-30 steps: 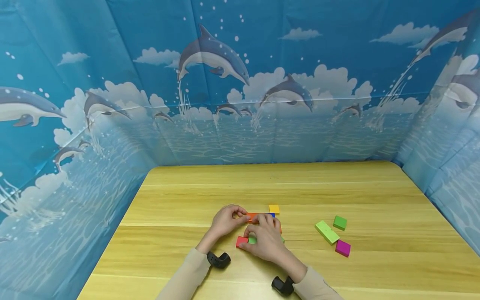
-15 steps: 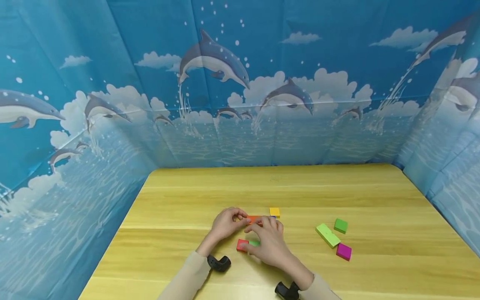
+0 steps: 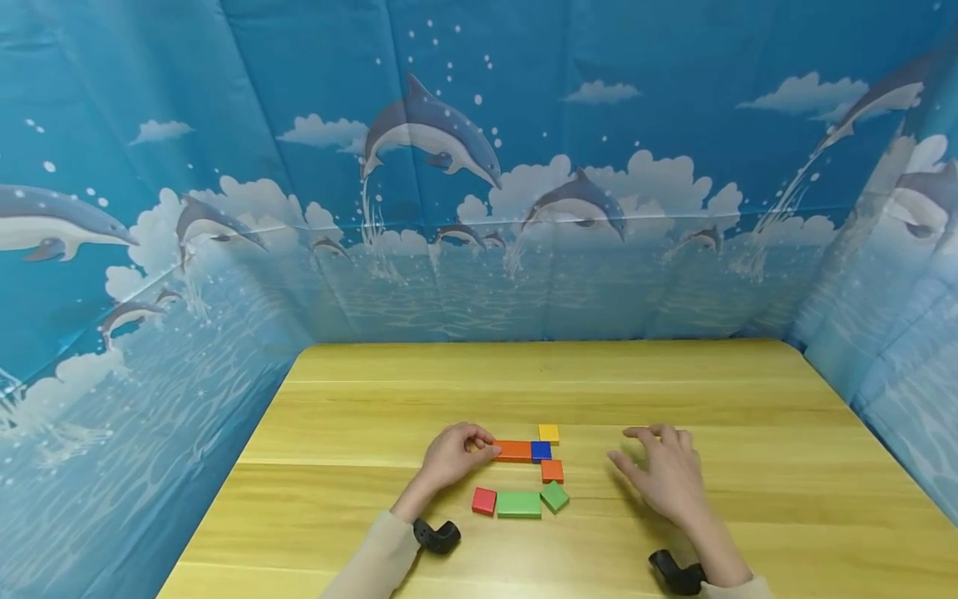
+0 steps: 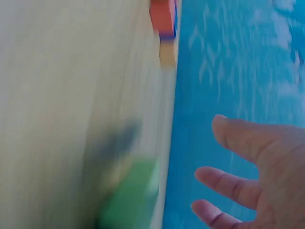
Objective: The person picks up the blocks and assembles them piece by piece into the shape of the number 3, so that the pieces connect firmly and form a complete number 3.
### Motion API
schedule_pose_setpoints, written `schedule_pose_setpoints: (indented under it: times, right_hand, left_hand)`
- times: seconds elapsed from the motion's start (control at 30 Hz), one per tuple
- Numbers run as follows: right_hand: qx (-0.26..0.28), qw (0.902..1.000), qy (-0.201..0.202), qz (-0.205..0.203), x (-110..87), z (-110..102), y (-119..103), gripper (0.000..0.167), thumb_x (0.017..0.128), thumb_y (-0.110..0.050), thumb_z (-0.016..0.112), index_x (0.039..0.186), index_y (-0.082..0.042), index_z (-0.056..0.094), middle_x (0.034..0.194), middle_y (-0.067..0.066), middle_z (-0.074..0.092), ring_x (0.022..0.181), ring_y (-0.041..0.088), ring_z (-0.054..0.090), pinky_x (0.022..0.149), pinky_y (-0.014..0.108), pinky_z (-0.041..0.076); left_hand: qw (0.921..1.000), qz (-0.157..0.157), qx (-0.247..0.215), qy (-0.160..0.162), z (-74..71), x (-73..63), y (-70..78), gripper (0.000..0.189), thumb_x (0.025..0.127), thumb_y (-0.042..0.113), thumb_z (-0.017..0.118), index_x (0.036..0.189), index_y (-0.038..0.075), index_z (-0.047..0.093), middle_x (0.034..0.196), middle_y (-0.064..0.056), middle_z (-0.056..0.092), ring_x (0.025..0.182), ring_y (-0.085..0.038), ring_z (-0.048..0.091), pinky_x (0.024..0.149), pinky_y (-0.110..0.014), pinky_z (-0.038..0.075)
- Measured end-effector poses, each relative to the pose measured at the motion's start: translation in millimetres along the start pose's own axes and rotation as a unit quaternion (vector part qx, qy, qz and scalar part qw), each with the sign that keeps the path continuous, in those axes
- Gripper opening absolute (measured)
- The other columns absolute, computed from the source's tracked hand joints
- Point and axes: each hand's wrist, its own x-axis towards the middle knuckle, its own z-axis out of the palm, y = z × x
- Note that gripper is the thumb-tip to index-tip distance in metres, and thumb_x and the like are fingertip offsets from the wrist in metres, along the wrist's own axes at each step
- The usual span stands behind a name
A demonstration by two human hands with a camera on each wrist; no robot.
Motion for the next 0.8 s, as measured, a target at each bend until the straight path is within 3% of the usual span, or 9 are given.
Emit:
schedule_pose_setpoints:
  times: [0.13, 0.23, 0.33, 0.5, 0.8]
  right_hand:
    - [-0.027, 0.9988, -0.013, 0.038, -8.5, -17, 27, 0.052, 0.085, -0.047, 0.067, 0.107, 0.0, 0.067, 0.105, 0.03, 0.051, 0.09, 0.05, 0.04, 0.06, 0.051, 0.034]
    - [-0.047, 0.9975, -0.031, 0.043, -13.6, -22, 39, 0.052, 0.083, -0.052, 0.068, 0.102, -0.004, 0.07, 0.1, 0.025, 0.054, 0.087, 0.046, 0.041, 0.059, 0.048, 0.032]
    - [-0.049, 0.9971, -0.041, 0.041, -16.2, -21, 43, 0.041, 0.082, -0.053, 0.068, 0.093, -0.013, 0.073, 0.097, 0.02, 0.055, 0.085, 0.042, 0.042, 0.059, 0.046, 0.031]
    - [-0.037, 0.9984, -0.035, 0.025, -12.1, -13, 34, 0.025, 0.084, -0.047, 0.068, 0.082, -0.023, 0.072, 0.092, 0.01, 0.056, 0.085, 0.039, 0.044, 0.062, 0.05, 0.032]
    - [-0.034, 0.9984, -0.042, -0.014, 6.7, 3, 7, 0.02, 0.082, -0.044, 0.071, 0.084, -0.023, 0.07, 0.087, 0.005, 0.055, 0.083, 0.032, 0.043, 0.066, 0.053, 0.031]
  left_hand:
    - [1.0, 0.001, 0.003, 0.0, 0.0, -0.6, -1.0, 0.023, 0.085, 0.045, 0.068, 0.092, 0.024, 0.071, 0.078, 0.017, 0.052, 0.07, -0.004, 0.047, 0.064, -0.024, 0.037]
    - [1.0, 0.0, 0.004, 0.0, -0.8, -1.0, -1.3, 0.024, 0.085, 0.046, 0.068, 0.092, 0.024, 0.071, 0.078, 0.017, 0.052, 0.07, -0.004, 0.047, 0.064, -0.025, 0.037]
    - [1.0, 0.0, 0.002, 0.001, -1.6, -0.9, -1.3, 0.024, 0.085, 0.046, 0.068, 0.092, 0.023, 0.071, 0.078, 0.017, 0.053, 0.069, -0.004, 0.046, 0.064, -0.025, 0.037]
    - [1.0, -0.003, 0.003, 0.002, -3.3, 1.1, -1.2, 0.024, 0.085, 0.045, 0.068, 0.093, 0.023, 0.071, 0.079, 0.017, 0.053, 0.071, -0.005, 0.046, 0.065, -0.025, 0.037]
    - [0.9999, -0.005, 0.001, 0.01, -3.0, 1.8, -0.1, 0.022, 0.085, 0.045, 0.069, 0.092, 0.024, 0.071, 0.079, 0.017, 0.054, 0.073, -0.005, 0.048, 0.066, -0.025, 0.038]
